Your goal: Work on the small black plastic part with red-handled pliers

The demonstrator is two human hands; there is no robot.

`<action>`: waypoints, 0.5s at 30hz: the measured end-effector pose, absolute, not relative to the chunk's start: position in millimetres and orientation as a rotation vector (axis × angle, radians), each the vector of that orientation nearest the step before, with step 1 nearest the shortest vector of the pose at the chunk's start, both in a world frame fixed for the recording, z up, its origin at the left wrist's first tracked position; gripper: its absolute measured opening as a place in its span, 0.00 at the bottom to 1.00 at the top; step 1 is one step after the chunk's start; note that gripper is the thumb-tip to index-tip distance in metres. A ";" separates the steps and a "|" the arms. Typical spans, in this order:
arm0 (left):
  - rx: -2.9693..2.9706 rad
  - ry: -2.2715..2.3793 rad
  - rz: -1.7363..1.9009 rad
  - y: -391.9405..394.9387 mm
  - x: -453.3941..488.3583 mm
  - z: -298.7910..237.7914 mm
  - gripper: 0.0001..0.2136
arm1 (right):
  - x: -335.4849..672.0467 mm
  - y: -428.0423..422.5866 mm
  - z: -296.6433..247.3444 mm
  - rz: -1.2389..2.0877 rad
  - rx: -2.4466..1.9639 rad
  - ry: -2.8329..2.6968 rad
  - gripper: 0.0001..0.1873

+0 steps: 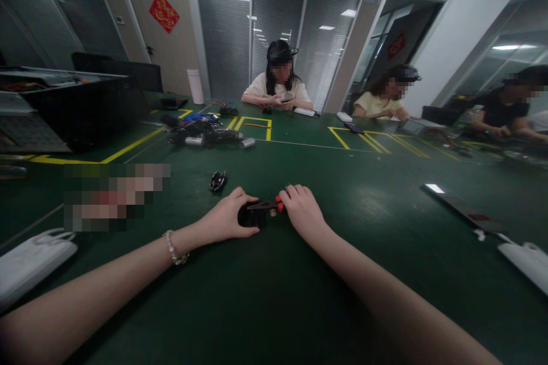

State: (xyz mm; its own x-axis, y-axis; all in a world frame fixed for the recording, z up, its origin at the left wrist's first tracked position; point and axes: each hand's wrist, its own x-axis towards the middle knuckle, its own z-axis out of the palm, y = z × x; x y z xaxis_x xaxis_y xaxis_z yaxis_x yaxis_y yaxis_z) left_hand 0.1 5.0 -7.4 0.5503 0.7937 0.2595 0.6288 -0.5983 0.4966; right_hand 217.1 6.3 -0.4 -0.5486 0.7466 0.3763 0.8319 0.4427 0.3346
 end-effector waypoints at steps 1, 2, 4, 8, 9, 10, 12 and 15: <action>2.441 1.169 0.662 5.0 0.1 -7.2 0.29 | 217.3 6.7 -1.0 -0.738 -1.392 -2.519 0.14; 2.440 1.168 0.661 4.9 0.1 -7.1 0.29 | 217.4 7.1 -1.5 -0.741 -1.393 -2.522 0.14; 2.438 1.166 0.661 4.8 0.0 -7.1 0.29 | 217.7 7.6 -2.4 -0.746 -1.390 -2.525 0.14; 2.438 1.167 0.671 4.4 -0.1 -6.8 0.29 | 218.1 7.1 -2.6 -0.752 -1.390 -2.517 0.14; 2.436 1.168 0.674 4.3 -0.1 -6.7 0.29 | 218.1 6.8 -2.4 -0.748 -1.393 -2.515 0.14; 2.434 1.167 0.674 4.3 -0.2 -6.6 0.29 | 218.2 6.5 -2.2 -0.741 -1.397 -2.514 0.14; 2.431 1.167 0.671 4.2 -0.3 -6.4 0.29 | 218.5 6.2 -1.9 -0.731 -1.396 -2.511 0.13; 2.432 1.170 0.663 4.3 -0.3 -6.2 0.29 | 219.2 6.9 -2.0 -0.727 -1.378 -2.519 0.13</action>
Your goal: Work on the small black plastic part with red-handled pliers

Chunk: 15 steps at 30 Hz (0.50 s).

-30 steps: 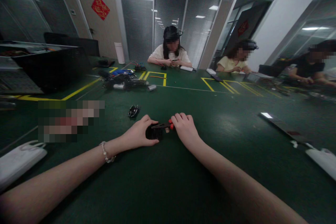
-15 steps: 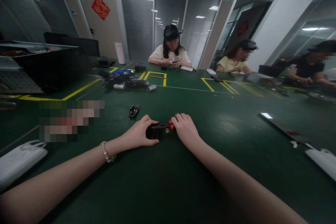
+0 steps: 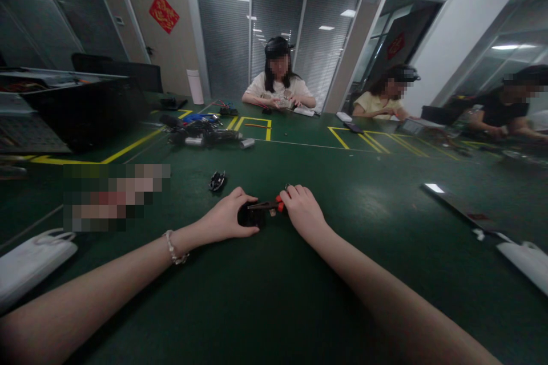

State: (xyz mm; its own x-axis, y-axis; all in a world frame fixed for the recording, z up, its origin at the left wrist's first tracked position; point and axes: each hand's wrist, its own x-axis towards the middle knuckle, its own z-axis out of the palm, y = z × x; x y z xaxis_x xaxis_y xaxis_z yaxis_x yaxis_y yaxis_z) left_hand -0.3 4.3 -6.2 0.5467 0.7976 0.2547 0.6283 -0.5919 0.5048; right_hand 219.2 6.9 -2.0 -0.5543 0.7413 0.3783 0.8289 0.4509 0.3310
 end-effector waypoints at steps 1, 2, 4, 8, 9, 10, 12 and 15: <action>2.434 1.170 0.662 4.3 -0.2 -6.2 0.29 | 219.4 7.3 -2.2 -0.728 -1.373 -2.523 0.13; 2.436 1.171 0.662 4.4 -0.1 -6.1 0.29 | 219.5 7.7 -2.4 -0.730 -1.369 -2.526 0.13; 2.440 1.173 0.662 4.6 0.2 -6.0 0.29 | 219.4 8.3 -2.8 -0.742 -1.366 -2.528 0.13; 2.442 1.182 0.651 4.6 0.2 -5.4 0.29 | 218.6 7.9 -2.9 -0.779 -1.366 -2.515 0.13; 2.441 1.185 0.646 4.4 0.1 -5.1 0.29 | 218.3 7.6 -2.8 -0.784 -1.368 -2.512 0.13; 2.438 1.187 0.642 4.1 0.0 -4.7 0.29 | 218.2 7.2 -2.7 -0.785 -1.370 -2.510 0.13; 2.429 1.184 0.631 3.6 -0.2 -3.9 0.29 | 218.1 6.3 -2.3 -0.776 -1.373 -2.507 0.13; 2.412 1.181 0.621 2.9 -0.2 -2.7 0.29 | 218.5 5.0 -1.4 -0.756 -1.370 -2.497 0.13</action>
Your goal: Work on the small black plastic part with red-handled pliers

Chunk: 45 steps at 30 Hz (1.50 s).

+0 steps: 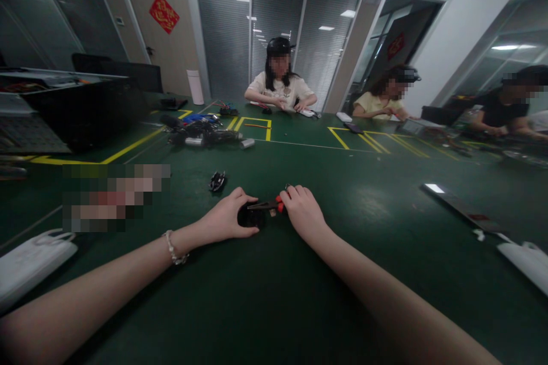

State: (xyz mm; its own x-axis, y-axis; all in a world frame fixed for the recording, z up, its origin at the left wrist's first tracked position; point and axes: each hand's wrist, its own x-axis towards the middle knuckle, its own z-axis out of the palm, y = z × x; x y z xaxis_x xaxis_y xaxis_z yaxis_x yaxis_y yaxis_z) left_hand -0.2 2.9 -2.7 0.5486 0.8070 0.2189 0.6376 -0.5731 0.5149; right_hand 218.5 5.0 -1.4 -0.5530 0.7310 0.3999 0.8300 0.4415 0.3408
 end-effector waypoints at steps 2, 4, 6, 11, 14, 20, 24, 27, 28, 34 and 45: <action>2.406 1.180 0.619 2.8 -0.2 -2.4 0.29 | 218.9 4.6 -1.0 -0.746 -1.370 -2.495 0.13; 2.403 1.177 0.623 3.1 -0.2 -2.6 0.29 | 219.3 4.7 -0.8 -0.734 -1.368 -2.503 0.14; 2.402 1.177 0.631 3.5 -0.2 -3.1 0.29 | 219.6 5.3 -1.0 -0.729 -1.359 -2.514 0.14; 2.403 1.176 0.642 4.0 0.2 -4.1 0.29 | 219.2 7.3 -1.8 -0.755 -1.346 -2.519 0.14; 2.423 1.181 0.642 3.9 0.7 -4.0 0.29 | 218.4 7.0 -1.4 -0.774 -1.358 -2.520 0.13; 2.443 1.188 0.635 3.8 0.5 -4.1 0.29 | 217.8 5.2 -0.9 -0.761 -1.379 -2.505 0.13; 2.429 1.182 0.635 3.5 0.2 -3.6 0.29 | 219.1 5.5 -2.4 -0.746 -1.367 -2.494 0.13; 2.414 1.175 0.638 3.3 0.2 -3.2 0.29 | 220.3 6.6 -3.3 -0.734 -1.353 -2.496 0.14; 2.411 1.173 0.642 3.3 0.1 -3.2 0.29 | 220.5 7.0 -3.4 -0.726 -1.353 -2.499 0.14; 2.414 1.162 0.650 3.5 -0.1 -3.1 0.29 | 219.4 7.7 -1.4 -0.724 -1.343 -2.516 0.14; 2.423 1.161 0.645 3.0 -0.4 -4.0 0.30 | 218.9 5.2 -0.2 -0.745 -1.376 -2.500 0.13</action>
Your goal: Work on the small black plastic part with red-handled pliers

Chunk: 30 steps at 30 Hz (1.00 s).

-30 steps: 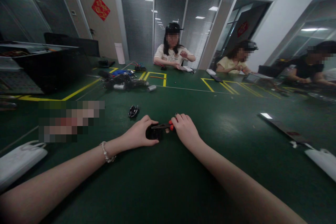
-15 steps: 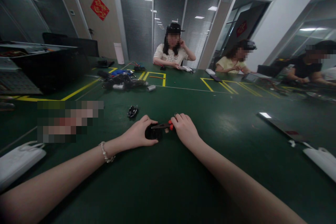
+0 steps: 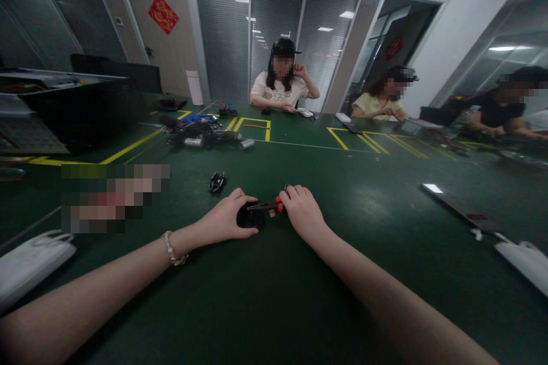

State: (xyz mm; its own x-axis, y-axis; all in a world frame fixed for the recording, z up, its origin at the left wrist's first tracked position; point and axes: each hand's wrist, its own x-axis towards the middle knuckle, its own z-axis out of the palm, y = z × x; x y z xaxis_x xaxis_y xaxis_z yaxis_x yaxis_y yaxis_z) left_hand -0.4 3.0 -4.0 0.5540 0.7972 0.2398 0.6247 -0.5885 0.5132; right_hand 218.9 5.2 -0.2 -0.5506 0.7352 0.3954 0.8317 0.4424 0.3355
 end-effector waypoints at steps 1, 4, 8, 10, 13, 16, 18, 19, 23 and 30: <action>2.420 1.168 0.646 3.0 -0.1 -4.0 0.30 | 218.9 5.4 -0.1 -0.746 -1.377 -2.501 0.13; 2.403 1.178 0.646 3.0 0.8 -3.5 0.30 | 219.3 6.1 -0.4 -0.748 -1.375 -2.505 0.12; 2.394 1.167 0.662 3.0 1.0 -3.0 0.30 | 220.3 7.4 -1.8 -0.743 -1.359 -2.503 0.13; 2.397 1.159 0.663 3.0 0.7 -3.0 0.29 | 220.5 7.9 -2.5 -0.740 -1.353 -2.504 0.13; 2.401 1.157 0.658 3.1 0.1 -3.1 0.29 | 220.2 8.3 -2.9 -0.735 -1.346 -2.507 0.13; 2.405 1.140 0.651 3.3 -0.4 -2.8 0.29 | 219.4 8.0 -2.5 -0.743 -1.346 -2.504 0.13; 2.407 1.131 0.649 3.5 -0.5 -2.5 0.28 | 218.8 7.5 -1.9 -0.752 -1.355 -2.496 0.13; 2.409 1.131 0.648 3.5 -0.6 -2.4 0.28 | 218.6 7.2 -1.5 -0.758 -1.357 -2.493 0.13; 2.395 1.139 0.639 3.6 -1.0 -1.9 0.28 | 218.6 5.6 -0.6 -0.759 -1.379 -2.484 0.14; 2.387 1.158 0.657 3.8 -0.7 -2.4 0.30 | 220.7 6.3 -2.3 -0.736 -1.387 -2.497 0.14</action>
State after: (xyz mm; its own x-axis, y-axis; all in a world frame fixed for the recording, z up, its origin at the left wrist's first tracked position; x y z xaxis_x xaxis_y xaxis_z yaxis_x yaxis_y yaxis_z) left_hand -0.7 3.8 -2.4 0.5448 0.8053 0.2339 0.6144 -0.5732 0.5422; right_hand 220.7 6.3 -2.3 -0.5433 0.7413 0.3941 0.8365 0.4381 0.3290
